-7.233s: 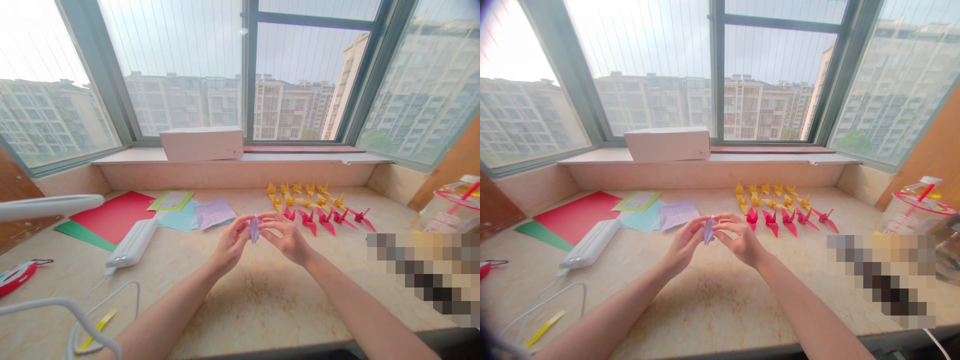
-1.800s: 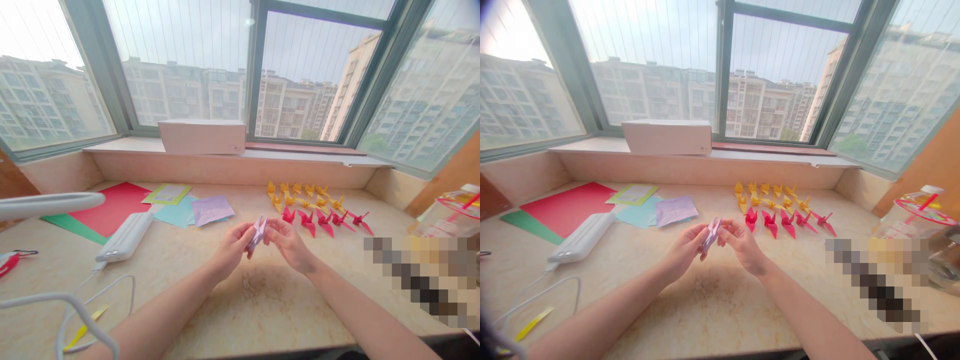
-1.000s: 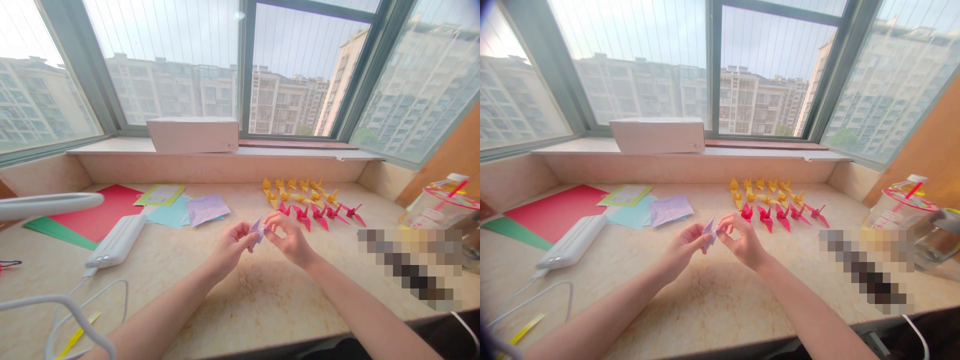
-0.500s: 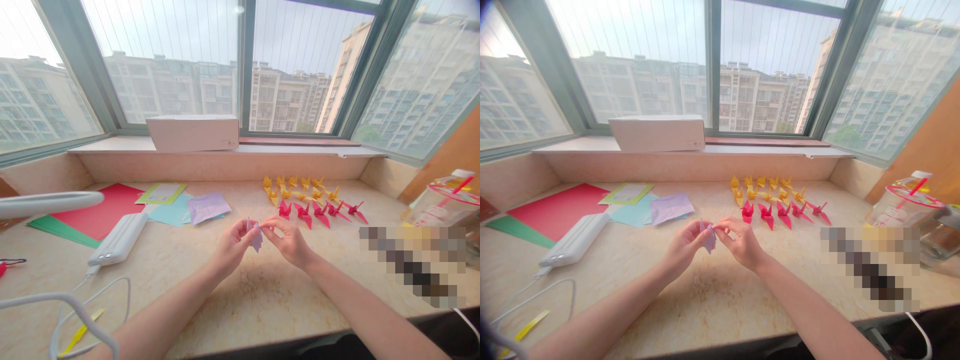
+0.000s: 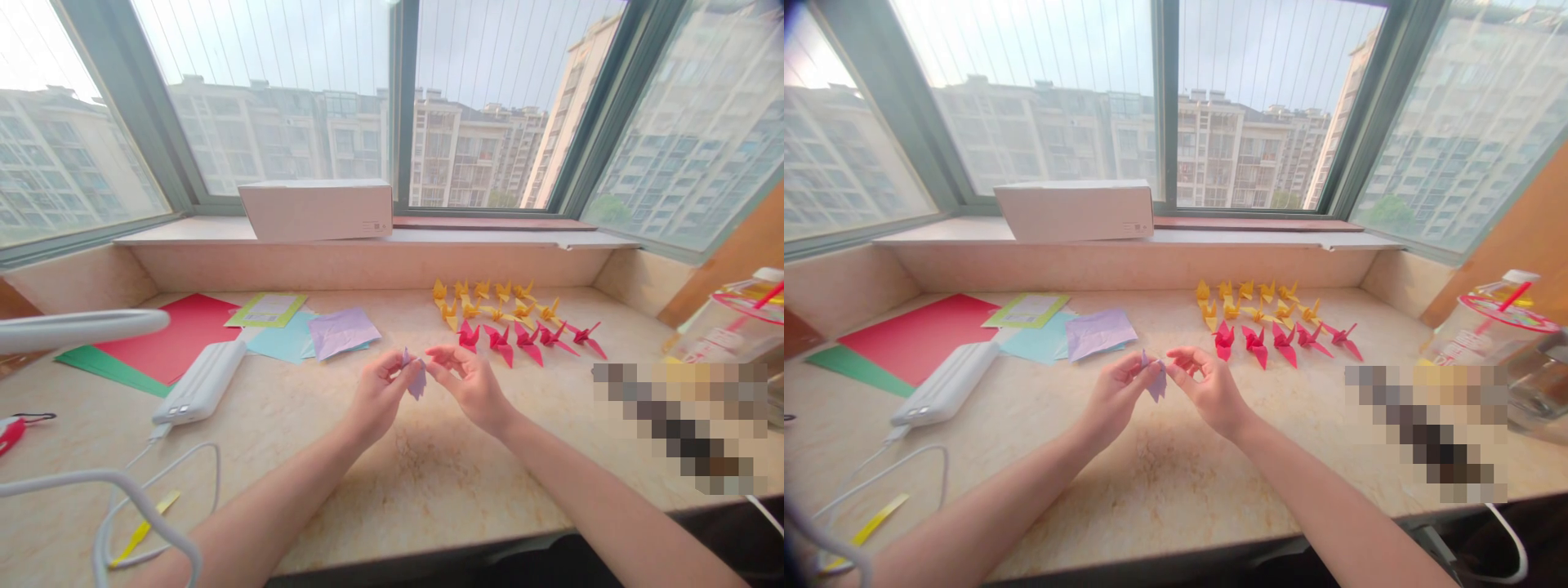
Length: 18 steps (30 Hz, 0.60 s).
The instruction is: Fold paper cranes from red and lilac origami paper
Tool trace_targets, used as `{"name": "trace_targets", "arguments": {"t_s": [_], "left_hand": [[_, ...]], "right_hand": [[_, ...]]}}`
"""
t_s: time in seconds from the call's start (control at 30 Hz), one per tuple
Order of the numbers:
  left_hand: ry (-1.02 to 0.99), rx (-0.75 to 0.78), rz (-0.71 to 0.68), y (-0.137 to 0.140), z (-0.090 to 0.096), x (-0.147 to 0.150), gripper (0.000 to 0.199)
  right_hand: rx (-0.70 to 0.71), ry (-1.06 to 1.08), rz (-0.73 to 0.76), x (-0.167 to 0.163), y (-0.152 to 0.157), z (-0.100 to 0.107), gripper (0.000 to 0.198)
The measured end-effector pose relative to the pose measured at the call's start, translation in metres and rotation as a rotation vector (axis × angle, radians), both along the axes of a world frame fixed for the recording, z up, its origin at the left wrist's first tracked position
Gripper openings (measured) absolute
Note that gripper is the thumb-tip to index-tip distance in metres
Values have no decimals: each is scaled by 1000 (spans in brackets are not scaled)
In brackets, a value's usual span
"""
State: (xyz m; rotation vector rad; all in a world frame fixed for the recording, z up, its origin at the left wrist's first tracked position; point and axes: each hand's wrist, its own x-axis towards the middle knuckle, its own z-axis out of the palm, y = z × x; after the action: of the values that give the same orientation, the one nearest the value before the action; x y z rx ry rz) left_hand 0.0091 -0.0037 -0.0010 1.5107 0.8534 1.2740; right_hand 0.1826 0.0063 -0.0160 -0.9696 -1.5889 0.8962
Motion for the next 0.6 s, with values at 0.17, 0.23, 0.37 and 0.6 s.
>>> {"name": "trace_targets", "arguments": {"t_s": [0.17,0.23,0.37,0.6], "left_hand": [[-66,-51,-24,-1,3,-1,28],[-68,-60,-16,-1,2,0,28],[-14,-58,15,0,0,1,29],[3,-45,13,2,-2,1,30]], "right_hand": [[-43,-112,74,2,-6,11,29],[-14,-135,69,1,-8,13,27],[-6,-131,34,0,-7,11,26],[-90,-18,60,3,-2,4,29]]}}
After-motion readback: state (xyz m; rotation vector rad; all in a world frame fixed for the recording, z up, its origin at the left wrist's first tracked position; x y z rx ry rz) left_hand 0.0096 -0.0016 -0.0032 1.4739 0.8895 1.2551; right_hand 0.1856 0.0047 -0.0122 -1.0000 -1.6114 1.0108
